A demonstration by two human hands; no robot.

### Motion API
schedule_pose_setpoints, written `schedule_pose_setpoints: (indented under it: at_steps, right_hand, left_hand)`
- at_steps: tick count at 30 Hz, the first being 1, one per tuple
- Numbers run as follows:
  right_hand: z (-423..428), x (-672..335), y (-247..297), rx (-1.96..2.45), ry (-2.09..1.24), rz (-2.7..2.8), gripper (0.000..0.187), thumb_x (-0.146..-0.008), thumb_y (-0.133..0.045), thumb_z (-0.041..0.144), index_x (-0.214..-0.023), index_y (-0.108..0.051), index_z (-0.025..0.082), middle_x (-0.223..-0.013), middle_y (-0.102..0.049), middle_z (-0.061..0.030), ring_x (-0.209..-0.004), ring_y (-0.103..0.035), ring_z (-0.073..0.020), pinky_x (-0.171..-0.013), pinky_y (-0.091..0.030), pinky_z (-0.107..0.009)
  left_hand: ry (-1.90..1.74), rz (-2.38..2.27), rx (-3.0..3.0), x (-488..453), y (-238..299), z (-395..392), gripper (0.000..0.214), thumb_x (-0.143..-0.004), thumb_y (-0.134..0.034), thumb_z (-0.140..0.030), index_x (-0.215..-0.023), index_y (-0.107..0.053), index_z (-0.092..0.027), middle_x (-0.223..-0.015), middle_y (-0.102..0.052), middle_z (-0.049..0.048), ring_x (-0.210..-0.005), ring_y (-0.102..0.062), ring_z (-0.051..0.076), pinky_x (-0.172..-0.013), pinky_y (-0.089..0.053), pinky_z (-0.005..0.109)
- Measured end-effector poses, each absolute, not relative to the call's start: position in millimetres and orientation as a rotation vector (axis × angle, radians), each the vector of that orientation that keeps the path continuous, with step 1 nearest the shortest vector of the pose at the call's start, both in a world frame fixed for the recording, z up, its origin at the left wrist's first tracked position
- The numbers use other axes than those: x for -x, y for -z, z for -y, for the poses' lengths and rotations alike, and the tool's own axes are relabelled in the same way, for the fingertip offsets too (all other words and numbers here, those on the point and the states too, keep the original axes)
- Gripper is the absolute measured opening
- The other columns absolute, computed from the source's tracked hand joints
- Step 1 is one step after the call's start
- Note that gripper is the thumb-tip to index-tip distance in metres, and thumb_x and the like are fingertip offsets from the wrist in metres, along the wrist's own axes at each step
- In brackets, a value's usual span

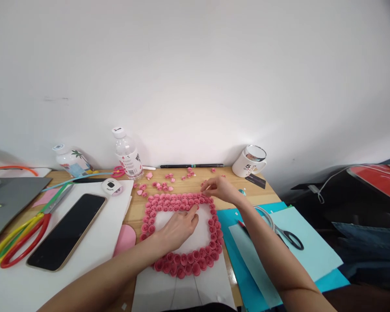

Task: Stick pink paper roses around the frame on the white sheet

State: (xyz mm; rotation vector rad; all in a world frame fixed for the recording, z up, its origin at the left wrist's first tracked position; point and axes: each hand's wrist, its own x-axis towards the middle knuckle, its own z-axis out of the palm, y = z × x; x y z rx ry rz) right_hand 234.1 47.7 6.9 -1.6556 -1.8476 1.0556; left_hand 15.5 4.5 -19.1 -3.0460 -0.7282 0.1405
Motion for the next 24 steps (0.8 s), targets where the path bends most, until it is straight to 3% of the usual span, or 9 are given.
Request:
schedule_pose_setpoints:
  at_steps: [5,10,17,24]
  right_hand:
    - [-22,-224,-2,1.715,-0.989,1.923,0.011,-0.068,-0.061,0.012,-0.07,-0.071,0.016,-0.062,-0.067,-0.0009,-0.054,-0.059,-0.0123,-0.049,-0.042,-0.02]
    - [-19,-216,7,1.696,-0.864,1.964,0.007,-0.068,-0.064,0.013,-0.066,-0.07,0.017,-0.067,-0.067,-0.0017,-0.056,-0.058,-0.0119,-0.05,-0.042,-0.02]
    - [-22,-212,4,1.736,-0.903,1.951,0.009,-0.065,-0.065,0.008,-0.062,-0.068,0.016,-0.058,-0.063,0.0008,-0.048,-0.054,-0.0097,-0.045,-0.038,-0.019]
    - [-29,-209,3,1.83,-0.827,2.051,0.009,-0.064,-0.068,0.006,-0.065,-0.066,0.015,-0.06,-0.064,0.0002,-0.052,-0.058,-0.0107,-0.049,-0.04,-0.019]
  left_hand:
    - [-0.234,0.643,3.028,-17,10,-3,0.046,-0.061,-0.053,0.005,-0.106,-0.056,-0.008,-0.135,-0.046,0.0203,-0.081,-0.064,0.024,-0.062,-0.05,0.032]
    - [-0.175,0.655,3.021,-18,14,-3,0.041,-0.067,-0.055,0.001,-0.107,-0.055,-0.008,-0.133,-0.047,0.022,-0.079,-0.065,0.022,-0.059,-0.05,0.03]
    - [-0.149,0.64,3.013,-17,19,-4,0.038,-0.067,-0.057,0.002,-0.104,-0.055,-0.009,-0.13,-0.05,0.0211,-0.078,-0.064,0.022,-0.061,-0.05,0.031]
    - [-0.18,0.623,3.012,-17,17,-4,0.043,-0.068,-0.057,0.0,-0.111,-0.052,-0.006,-0.132,-0.047,0.0227,-0.082,-0.064,0.023,-0.063,-0.049,0.032]
